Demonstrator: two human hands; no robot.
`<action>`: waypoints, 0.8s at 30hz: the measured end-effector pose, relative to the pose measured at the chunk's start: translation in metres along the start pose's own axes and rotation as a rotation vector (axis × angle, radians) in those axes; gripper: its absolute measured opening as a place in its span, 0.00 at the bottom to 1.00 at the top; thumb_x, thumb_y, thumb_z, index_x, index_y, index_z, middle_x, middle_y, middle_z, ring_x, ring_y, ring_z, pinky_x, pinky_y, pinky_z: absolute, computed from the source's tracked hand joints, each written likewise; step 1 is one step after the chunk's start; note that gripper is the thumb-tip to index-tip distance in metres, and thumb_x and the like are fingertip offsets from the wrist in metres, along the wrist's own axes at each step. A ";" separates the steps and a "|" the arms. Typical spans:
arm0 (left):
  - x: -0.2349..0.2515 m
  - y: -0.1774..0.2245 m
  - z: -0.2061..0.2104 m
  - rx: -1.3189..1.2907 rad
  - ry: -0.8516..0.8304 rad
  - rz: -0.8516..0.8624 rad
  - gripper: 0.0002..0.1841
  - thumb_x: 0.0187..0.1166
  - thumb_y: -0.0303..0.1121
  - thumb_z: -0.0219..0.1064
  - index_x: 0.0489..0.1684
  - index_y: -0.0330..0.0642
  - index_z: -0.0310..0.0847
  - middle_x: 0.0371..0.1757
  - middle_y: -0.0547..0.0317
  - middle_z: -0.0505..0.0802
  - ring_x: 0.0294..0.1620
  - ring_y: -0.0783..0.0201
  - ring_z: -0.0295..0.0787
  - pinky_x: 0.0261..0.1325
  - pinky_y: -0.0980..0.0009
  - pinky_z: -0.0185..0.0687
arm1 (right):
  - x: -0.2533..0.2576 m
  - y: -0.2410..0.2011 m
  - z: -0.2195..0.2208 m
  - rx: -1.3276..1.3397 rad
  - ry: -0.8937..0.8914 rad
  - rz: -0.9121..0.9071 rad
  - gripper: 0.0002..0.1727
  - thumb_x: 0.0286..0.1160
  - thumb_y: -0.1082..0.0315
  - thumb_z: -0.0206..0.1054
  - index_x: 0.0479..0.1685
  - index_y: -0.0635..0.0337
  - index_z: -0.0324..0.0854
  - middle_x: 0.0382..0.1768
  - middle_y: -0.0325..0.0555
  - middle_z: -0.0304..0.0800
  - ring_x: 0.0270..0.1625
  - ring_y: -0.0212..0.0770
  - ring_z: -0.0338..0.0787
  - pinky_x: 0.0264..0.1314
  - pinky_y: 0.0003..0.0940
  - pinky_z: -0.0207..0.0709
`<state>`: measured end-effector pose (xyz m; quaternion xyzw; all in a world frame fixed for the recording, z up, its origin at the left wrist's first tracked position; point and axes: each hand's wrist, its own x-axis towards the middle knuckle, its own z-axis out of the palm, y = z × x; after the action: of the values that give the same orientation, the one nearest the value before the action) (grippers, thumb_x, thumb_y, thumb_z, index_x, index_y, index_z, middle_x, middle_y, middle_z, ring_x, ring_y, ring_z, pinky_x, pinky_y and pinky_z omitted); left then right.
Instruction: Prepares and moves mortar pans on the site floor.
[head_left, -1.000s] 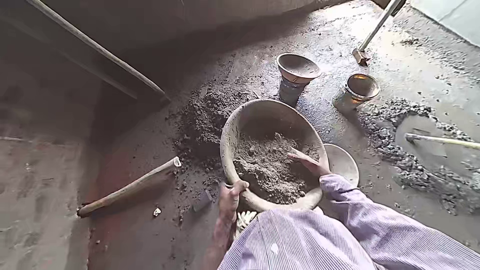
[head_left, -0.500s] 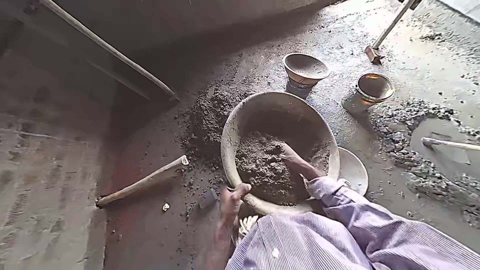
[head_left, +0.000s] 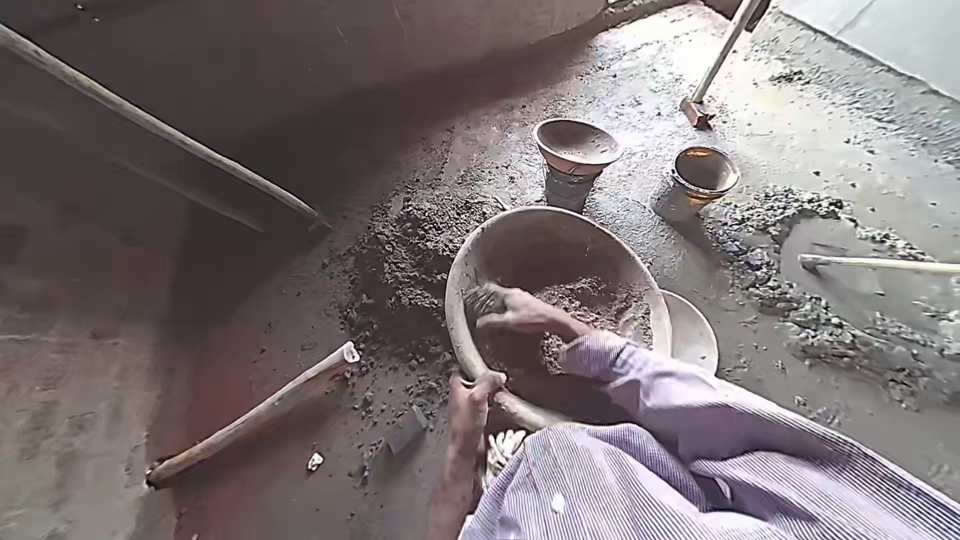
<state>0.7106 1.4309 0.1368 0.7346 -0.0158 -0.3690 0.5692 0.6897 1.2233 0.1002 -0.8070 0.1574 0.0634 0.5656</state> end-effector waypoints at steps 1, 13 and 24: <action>0.000 -0.001 0.000 -0.011 0.011 -0.007 0.25 0.56 0.25 0.73 0.55 0.28 0.73 0.32 0.56 0.89 0.31 0.70 0.88 0.38 0.72 0.87 | -0.011 -0.008 0.005 -0.110 -0.070 -0.077 0.37 0.74 0.50 0.73 0.80 0.61 0.73 0.70 0.62 0.85 0.73 0.59 0.84 0.75 0.66 0.72; -0.004 -0.001 -0.007 -0.031 0.119 -0.026 0.14 0.63 0.21 0.67 0.46 0.31 0.73 0.23 0.63 0.85 0.22 0.74 0.84 0.29 0.76 0.84 | -0.100 0.064 -0.009 -0.634 -0.003 0.456 0.48 0.58 0.52 0.81 0.88 0.39 0.66 0.96 0.61 0.35 0.92 0.77 0.44 0.75 0.84 0.57; 0.018 -0.002 -0.007 0.061 0.115 -0.099 0.10 0.71 0.24 0.67 0.44 0.27 0.75 0.25 0.55 0.87 0.24 0.66 0.86 0.31 0.68 0.86 | -0.051 0.063 0.021 0.626 -0.015 0.453 0.17 0.84 0.65 0.65 0.63 0.67 0.78 0.50 0.48 0.87 0.50 0.35 0.86 0.58 0.38 0.80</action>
<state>0.7268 1.4299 0.1261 0.7715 0.0422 -0.3533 0.5274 0.6228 1.2320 0.0505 -0.5395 0.3394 0.1417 0.7574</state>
